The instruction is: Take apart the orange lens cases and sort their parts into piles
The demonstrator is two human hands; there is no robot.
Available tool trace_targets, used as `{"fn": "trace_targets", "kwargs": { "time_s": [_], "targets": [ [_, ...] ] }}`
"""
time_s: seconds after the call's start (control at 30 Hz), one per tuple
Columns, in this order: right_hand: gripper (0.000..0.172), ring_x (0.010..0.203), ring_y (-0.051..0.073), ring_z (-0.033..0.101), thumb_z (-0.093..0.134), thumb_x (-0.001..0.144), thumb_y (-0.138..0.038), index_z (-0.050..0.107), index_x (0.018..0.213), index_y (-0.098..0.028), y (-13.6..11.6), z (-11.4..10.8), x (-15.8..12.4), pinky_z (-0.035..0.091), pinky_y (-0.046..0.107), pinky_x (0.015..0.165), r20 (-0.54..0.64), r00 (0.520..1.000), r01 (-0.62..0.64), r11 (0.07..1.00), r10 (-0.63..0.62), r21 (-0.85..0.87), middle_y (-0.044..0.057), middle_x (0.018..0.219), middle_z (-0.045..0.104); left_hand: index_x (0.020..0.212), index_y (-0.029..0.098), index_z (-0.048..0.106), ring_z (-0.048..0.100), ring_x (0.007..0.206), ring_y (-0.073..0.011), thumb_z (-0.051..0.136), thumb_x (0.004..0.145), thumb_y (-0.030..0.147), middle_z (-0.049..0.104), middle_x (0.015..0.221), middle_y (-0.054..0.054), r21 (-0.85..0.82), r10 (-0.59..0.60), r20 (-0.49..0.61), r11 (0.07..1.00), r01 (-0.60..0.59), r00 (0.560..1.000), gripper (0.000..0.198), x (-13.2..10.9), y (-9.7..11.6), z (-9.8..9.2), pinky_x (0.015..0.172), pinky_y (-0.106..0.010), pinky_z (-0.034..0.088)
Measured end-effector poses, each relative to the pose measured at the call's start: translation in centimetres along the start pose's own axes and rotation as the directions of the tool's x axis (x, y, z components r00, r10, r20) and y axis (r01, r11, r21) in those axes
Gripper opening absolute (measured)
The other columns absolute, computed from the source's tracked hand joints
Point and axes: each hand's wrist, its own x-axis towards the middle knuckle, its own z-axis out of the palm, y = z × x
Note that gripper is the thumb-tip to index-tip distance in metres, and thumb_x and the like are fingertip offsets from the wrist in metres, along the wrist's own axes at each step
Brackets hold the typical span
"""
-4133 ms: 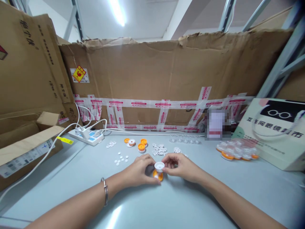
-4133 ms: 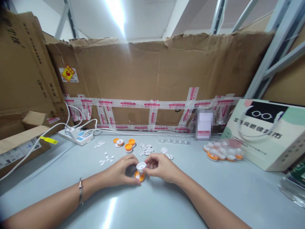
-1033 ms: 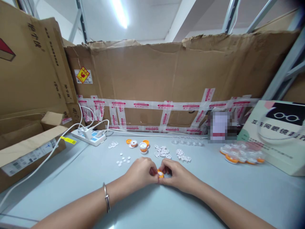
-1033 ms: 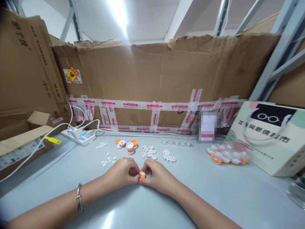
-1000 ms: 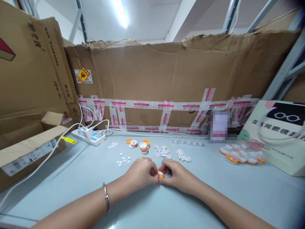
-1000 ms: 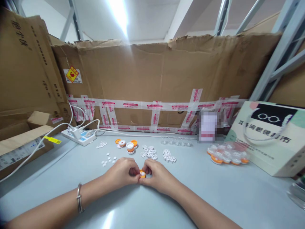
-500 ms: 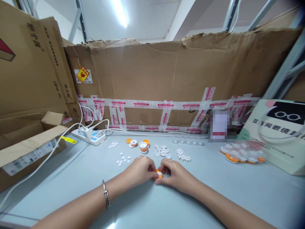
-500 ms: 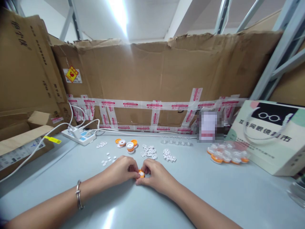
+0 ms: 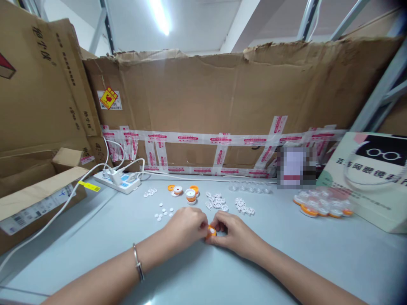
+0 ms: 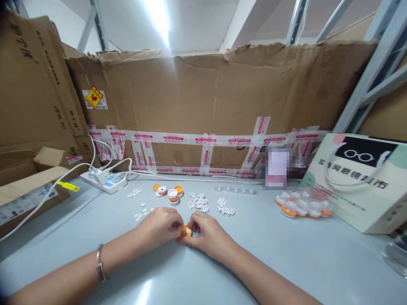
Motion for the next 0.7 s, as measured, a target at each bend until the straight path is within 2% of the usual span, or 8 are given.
{"fn": "trace_targets", "kwargs": {
  "time_s": [0.1, 0.23, 0.33, 0.4, 0.53, 0.63, 0.7],
  "targets": [
    [0.019, 0.064, 0.013, 0.048, 0.070, 0.062, -0.029, 0.053, 0.066, -0.019, 0.0, -0.1, 0.0, 0.038, 0.024, 0.058, 0.015, 1.000, -0.019, 1.000, 0.019, 0.002, -0.002, 0.069, 0.054, 0.067, 0.018, 0.066, 0.057, 0.061, -0.0148, 0.052, 0.066, 0.014, 0.066, 0.066, -0.002, -0.031, -0.097, -0.017, 0.995, 0.097, 0.995, 0.015, 0.0, -2.0, -1.6, 0.055, -0.021, 0.036],
    [0.020, 0.066, 0.014, 0.049, 0.070, 0.062, -0.029, 0.054, 0.067, -0.019, -0.1, -0.3, -0.2, 0.038, 0.024, 0.060, 0.024, 0.999, -0.040, 0.999, 0.040, 0.009, -0.001, 0.071, 0.054, 0.057, 0.016, 0.065, 0.055, 0.053, -0.0144, 0.048, 0.061, 0.009, 0.063, 0.056, -0.003, 0.073, -0.274, -0.004, 0.959, 0.273, 0.962, 0.019, -0.4, -4.6, -3.5, 0.051, -0.021, 0.034],
    [0.019, 0.066, 0.014, 0.049, 0.069, 0.063, -0.029, 0.054, 0.068, -0.018, -0.1, -0.4, -0.3, 0.038, 0.024, 0.060, 0.031, 0.998, -0.051, 0.999, 0.050, 0.015, -0.001, 0.071, 0.054, 0.053, 0.015, 0.063, 0.052, 0.044, -0.0130, 0.048, 0.060, 0.009, 0.058, 0.048, -0.003, 0.113, -0.382, 0.063, 0.921, 0.374, 0.922, 0.018, -0.7, -5.3, -4.2, 0.046, -0.021, 0.031],
    [0.019, 0.066, 0.014, 0.049, 0.069, 0.063, -0.029, 0.054, 0.068, -0.018, -0.2, -0.4, -0.3, 0.038, 0.024, 0.060, 0.029, 0.998, -0.050, 0.999, 0.050, 0.019, -0.001, 0.071, 0.054, 0.051, 0.015, 0.061, 0.050, 0.041, -0.0129, 0.048, 0.061, 0.008, 0.055, 0.045, -0.002, 0.128, -0.393, 0.097, 0.916, 0.380, 0.914, 0.018, -0.8, -5.2, -4.4, 0.045, -0.021, 0.030],
    [0.020, 0.065, 0.014, 0.048, 0.071, 0.061, -0.028, 0.055, 0.067, -0.018, -0.1, -0.3, -0.1, 0.037, 0.024, 0.059, 0.025, 0.998, -0.055, 0.998, 0.054, 0.028, -0.002, 0.070, 0.054, 0.052, 0.016, 0.060, 0.054, 0.052, -0.0164, 0.046, 0.068, 0.010, 0.058, 0.053, -0.005, 0.161, -0.328, 0.014, 0.933, 0.321, 0.945, 0.022, -0.7, -4.3, -3.9, 0.048, -0.023, 0.032],
    [0.021, 0.065, 0.013, 0.048, 0.073, 0.060, -0.028, 0.056, 0.067, -0.018, 0.0, -0.2, 0.0, 0.037, 0.024, 0.059, 0.022, 0.999, -0.047, 0.998, 0.046, 0.044, -0.002, 0.070, 0.054, 0.067, 0.017, 0.064, 0.057, 0.067, -0.0169, 0.047, 0.076, 0.014, 0.063, 0.071, -0.005, 0.038, -0.093, -0.052, 0.995, 0.095, 0.994, 0.020, -0.4, -3.0, -2.8, 0.059, -0.024, 0.038],
    [0.024, 0.065, 0.013, 0.048, 0.075, 0.058, -0.030, 0.055, 0.066, -0.018, 0.1, -0.2, 0.0, 0.037, 0.023, 0.059, 0.024, 0.999, -0.039, 0.998, 0.038, 0.059, -0.002, 0.068, 0.053, 0.077, 0.017, 0.065, 0.057, 0.073, -0.0154, 0.051, 0.078, 0.015, 0.063, 0.078, -0.004, -0.090, 0.067, -0.078, 0.993, -0.074, 0.995, 0.015, -0.1, -2.1, -1.8, 0.065, -0.023, 0.040]
  ]
}}
